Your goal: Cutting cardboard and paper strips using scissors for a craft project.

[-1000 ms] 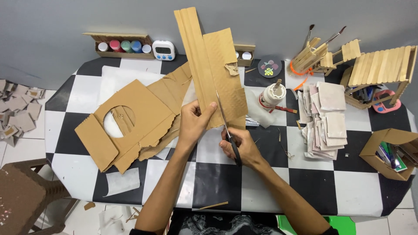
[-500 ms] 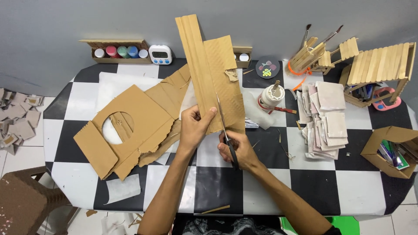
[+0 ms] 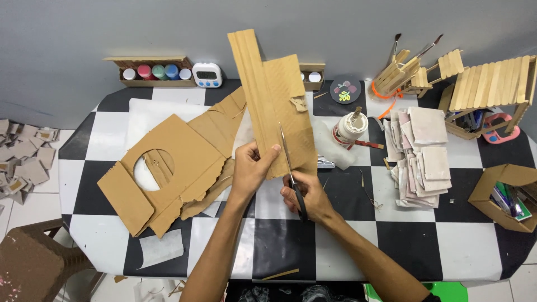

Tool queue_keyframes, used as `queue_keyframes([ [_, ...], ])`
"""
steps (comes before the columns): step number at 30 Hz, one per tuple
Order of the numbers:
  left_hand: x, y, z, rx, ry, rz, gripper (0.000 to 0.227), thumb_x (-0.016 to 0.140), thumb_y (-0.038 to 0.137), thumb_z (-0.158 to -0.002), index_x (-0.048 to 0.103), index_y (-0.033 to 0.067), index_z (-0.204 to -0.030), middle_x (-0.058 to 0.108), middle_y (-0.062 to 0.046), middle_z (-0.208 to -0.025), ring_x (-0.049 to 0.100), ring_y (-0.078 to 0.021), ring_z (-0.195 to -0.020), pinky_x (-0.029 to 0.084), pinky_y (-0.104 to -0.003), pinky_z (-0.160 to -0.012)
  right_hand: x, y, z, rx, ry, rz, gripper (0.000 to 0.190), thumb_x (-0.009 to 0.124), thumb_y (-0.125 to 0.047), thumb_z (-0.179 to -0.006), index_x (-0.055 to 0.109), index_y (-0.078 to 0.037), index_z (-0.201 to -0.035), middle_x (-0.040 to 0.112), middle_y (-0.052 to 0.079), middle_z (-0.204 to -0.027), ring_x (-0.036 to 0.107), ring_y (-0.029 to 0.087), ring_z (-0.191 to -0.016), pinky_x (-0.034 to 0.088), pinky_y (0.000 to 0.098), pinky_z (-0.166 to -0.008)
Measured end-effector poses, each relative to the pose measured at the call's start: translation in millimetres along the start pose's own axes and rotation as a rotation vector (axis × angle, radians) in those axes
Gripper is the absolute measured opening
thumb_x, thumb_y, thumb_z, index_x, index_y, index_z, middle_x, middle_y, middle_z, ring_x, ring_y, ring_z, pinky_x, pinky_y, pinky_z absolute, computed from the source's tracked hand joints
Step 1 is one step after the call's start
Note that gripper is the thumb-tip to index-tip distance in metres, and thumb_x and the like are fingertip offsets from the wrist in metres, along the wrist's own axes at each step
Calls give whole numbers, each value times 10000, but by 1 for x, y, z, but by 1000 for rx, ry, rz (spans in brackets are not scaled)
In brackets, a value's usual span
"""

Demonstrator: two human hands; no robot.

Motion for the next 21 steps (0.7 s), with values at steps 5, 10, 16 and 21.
queue_keyframes([
  [5, 4, 4, 1, -5, -19, -13, 209, 784, 98, -846, 680, 10, -688, 646, -93, -546, 551, -91, -543, 447, -234, -461, 2, -5, 1, -2, 40, 11, 239, 700, -251, -951, 628, -35, -876, 562, 99, -419, 511, 141, -366, 375, 235, -426],
  [10, 2, -5, -1, -6, -22, -6, 191, 780, 87, -848, 684, 4, -705, 654, -84, -561, 551, -95, -567, 453, -237, -474, 0, 2, 0, 7, 69, 39, 253, 730, -254, -931, 648, -21, -876, 583, 104, -423, 525, 147, -368, 372, 236, -417],
  [16, 1, -14, -2, -21, 0, 19, 167, 776, 98, -844, 685, 15, -731, 650, -58, -591, 563, -87, -588, 467, -236, -494, -2, 11, -1, 10, 82, 35, 256, 739, -239, -932, 640, -11, -871, 576, 96, -421, 525, 144, -376, 371, 235, -418],
  [21, 5, -7, 1, -37, 16, 33, 147, 778, 98, -842, 696, 11, -757, 660, -62, -599, 580, -89, -574, 479, -234, -487, -2, 9, -1, 16, 95, 50, 242, 752, -226, -922, 638, -20, -866, 578, 90, -418, 523, 148, -374, 363, 239, -420],
])
Point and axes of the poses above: each hand's wrist, its own z-axis away from the middle knuckle, its own x-axis out of the palm, y = z × x, the point moved 1 cm from there along -z, towards the middle knuckle
